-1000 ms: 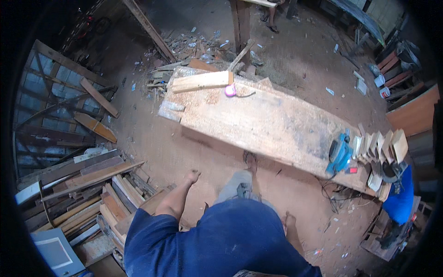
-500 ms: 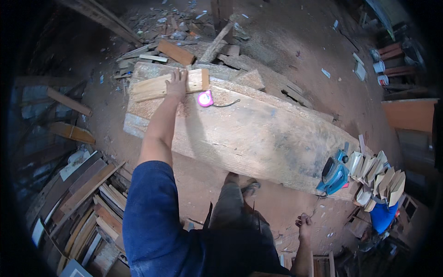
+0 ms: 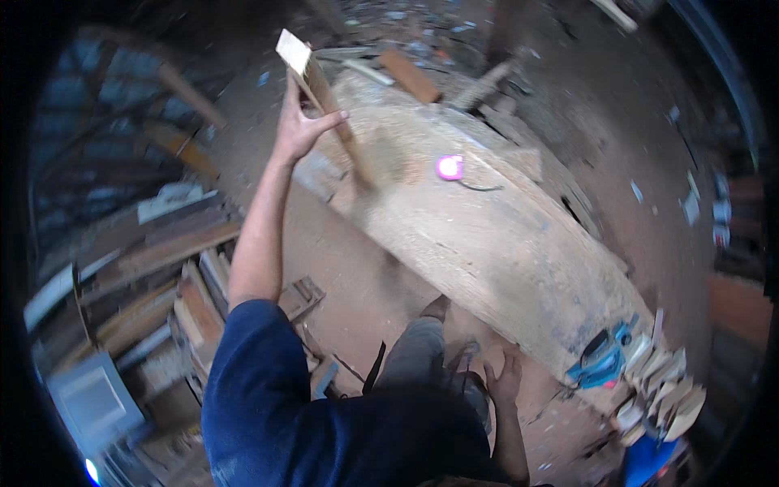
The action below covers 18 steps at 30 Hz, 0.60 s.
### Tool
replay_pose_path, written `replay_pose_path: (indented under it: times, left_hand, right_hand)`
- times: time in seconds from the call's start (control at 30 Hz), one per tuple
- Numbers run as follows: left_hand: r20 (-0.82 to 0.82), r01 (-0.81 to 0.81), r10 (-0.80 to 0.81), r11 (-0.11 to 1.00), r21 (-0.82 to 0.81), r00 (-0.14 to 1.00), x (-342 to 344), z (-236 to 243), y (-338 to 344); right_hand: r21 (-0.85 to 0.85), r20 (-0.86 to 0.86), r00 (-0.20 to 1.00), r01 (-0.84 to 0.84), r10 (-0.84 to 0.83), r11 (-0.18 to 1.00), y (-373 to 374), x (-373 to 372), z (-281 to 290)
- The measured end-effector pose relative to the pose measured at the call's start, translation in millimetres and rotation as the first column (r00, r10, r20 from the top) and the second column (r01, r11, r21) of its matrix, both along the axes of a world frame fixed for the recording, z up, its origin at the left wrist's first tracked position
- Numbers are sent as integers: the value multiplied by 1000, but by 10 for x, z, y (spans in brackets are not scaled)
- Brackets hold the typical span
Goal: The person uses a circular saw to cut a long wooden plank into smaller rectangular pieces on a workbench. They repeatedly position the wood, cut it, and then stack the resulting pieces.
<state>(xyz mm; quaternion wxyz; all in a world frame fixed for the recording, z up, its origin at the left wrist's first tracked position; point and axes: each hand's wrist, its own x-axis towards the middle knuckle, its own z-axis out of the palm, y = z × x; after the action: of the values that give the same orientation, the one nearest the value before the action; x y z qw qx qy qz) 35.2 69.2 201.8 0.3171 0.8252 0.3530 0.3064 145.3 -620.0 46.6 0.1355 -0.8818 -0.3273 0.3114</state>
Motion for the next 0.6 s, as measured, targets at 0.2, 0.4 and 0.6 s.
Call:
replay_pose_path:
  times: [0.2, 0.4, 0.6]
  left_hand:
    - [8, -320, 489, 583, -747, 872, -1083, -75, -1599]
    - [-92, -472, 756, 304, -827, 648, -2061, -628, -3429]
    - [-268, -649, 774, 229, -726, 573, -2426, -1081, -5147]
  right_hand:
    - [450, 190, 903, -428, 385, 784, 1962, -271, 1229]
    - [431, -267, 752, -466, 603, 773, 1453, -1175, 1224]
    - [262, -365, 670, -592, 646, 762, 1225, -2058, 1178]
